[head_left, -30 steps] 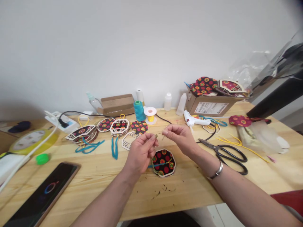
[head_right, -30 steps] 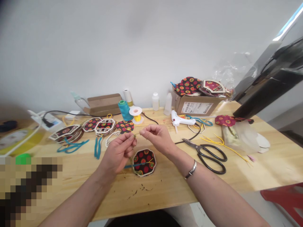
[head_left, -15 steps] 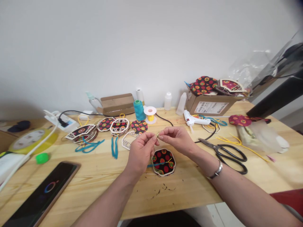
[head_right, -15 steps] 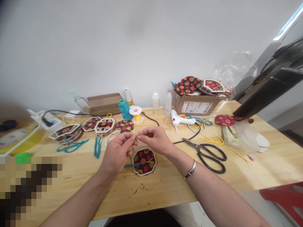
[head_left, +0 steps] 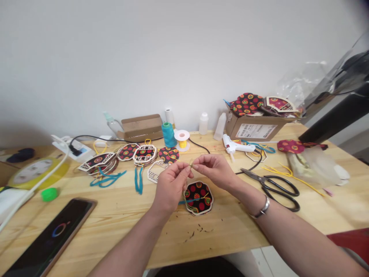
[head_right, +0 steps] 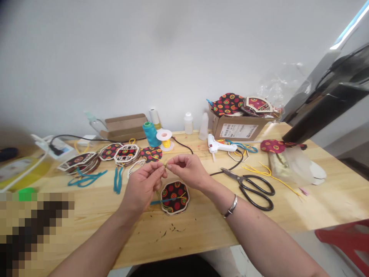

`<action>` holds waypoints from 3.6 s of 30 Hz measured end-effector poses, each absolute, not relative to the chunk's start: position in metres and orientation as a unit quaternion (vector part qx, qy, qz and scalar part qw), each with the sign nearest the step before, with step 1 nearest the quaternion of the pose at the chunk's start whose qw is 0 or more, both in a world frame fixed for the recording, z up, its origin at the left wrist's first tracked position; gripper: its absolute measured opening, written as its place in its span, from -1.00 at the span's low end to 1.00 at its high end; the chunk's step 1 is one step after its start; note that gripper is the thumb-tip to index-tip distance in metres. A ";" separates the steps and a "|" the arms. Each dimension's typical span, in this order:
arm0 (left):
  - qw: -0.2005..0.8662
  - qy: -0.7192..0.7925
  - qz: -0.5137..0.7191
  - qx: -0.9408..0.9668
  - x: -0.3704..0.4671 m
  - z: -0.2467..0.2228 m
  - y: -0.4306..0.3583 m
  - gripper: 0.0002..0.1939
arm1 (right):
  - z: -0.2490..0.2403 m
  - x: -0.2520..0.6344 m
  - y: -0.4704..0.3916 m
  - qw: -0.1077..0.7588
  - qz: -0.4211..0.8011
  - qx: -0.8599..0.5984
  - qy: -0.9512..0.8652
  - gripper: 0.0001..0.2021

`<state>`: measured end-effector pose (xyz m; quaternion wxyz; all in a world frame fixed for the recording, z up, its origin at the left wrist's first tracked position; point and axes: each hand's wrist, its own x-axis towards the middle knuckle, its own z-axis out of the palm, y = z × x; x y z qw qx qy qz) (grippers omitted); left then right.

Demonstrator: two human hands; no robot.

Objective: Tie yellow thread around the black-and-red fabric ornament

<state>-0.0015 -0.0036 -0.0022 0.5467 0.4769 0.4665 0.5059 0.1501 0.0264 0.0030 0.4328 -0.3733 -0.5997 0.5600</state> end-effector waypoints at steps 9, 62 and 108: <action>0.548 0.464 0.525 0.458 -0.001 -0.003 -0.003 -0.86 | 0.014 0.149 0.022 0.413 0.585 -0.390 -0.579 -0.84; 0.809 0.313 0.400 0.295 -0.005 0.008 -0.002 -0.85 | -0.004 0.143 0.027 0.433 0.771 -0.286 -0.370 -0.76; 0.786 0.351 0.408 0.305 -0.004 0.009 -0.003 -0.90 | 0.011 0.153 0.025 0.451 0.487 -0.357 -0.658 -0.87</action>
